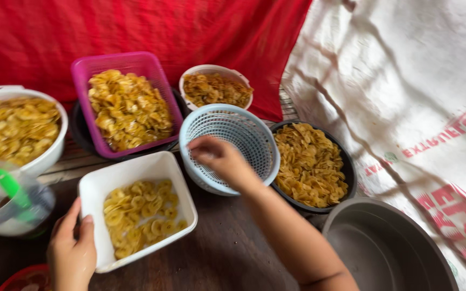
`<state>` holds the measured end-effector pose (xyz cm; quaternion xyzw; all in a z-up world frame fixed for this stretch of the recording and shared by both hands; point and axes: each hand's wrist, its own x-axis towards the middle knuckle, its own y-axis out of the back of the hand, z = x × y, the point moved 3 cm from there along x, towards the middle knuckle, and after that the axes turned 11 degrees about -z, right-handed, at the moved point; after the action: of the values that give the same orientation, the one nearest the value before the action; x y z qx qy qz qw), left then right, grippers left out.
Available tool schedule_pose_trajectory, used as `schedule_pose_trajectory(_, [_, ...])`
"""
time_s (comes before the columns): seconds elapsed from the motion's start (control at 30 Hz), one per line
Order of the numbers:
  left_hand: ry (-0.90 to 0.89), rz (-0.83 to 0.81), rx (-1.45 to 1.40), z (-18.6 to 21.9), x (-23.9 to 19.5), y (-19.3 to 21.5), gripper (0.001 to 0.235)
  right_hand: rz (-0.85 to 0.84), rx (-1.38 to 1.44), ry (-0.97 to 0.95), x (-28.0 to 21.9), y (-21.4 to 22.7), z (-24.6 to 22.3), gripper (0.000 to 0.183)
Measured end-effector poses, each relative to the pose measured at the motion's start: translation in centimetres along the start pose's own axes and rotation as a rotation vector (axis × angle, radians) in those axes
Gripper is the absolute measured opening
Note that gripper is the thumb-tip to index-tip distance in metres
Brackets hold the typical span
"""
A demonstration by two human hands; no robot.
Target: The person mixes sliced banana chips with a liquid sauce in a white container by shaking it. They then transfer the chips between various bowls and baskets, adding more sauce from a metal bowl and a plastic cup using a green scoop.
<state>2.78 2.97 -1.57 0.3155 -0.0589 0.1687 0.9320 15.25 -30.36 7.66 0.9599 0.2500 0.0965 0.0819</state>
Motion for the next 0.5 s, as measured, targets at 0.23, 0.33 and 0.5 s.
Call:
schedule_pose_trajectory(0.23, [-0.004, 0.005, 0.003, -0.7, -0.1, -0.3, 0.047, 0.735, -0.466, -0.559, -12.1, 31.2, 10.7, 0.053])
schedule_pose_trajectory(0.33, [0.009, 0.019, 0.005, -0.7, 0.1, -0.6, 0.046, 0.702, -0.765, -1.081, -18.4, 36.3, 17.3, 0.096])
schedule_pose_trajectory(0.5, [0.010, 0.042, 0.008, -1.5, 0.0, -0.7, 0.047, 0.636, -0.696, -1.470, -21.9, 34.8, 22.6, 0.132])
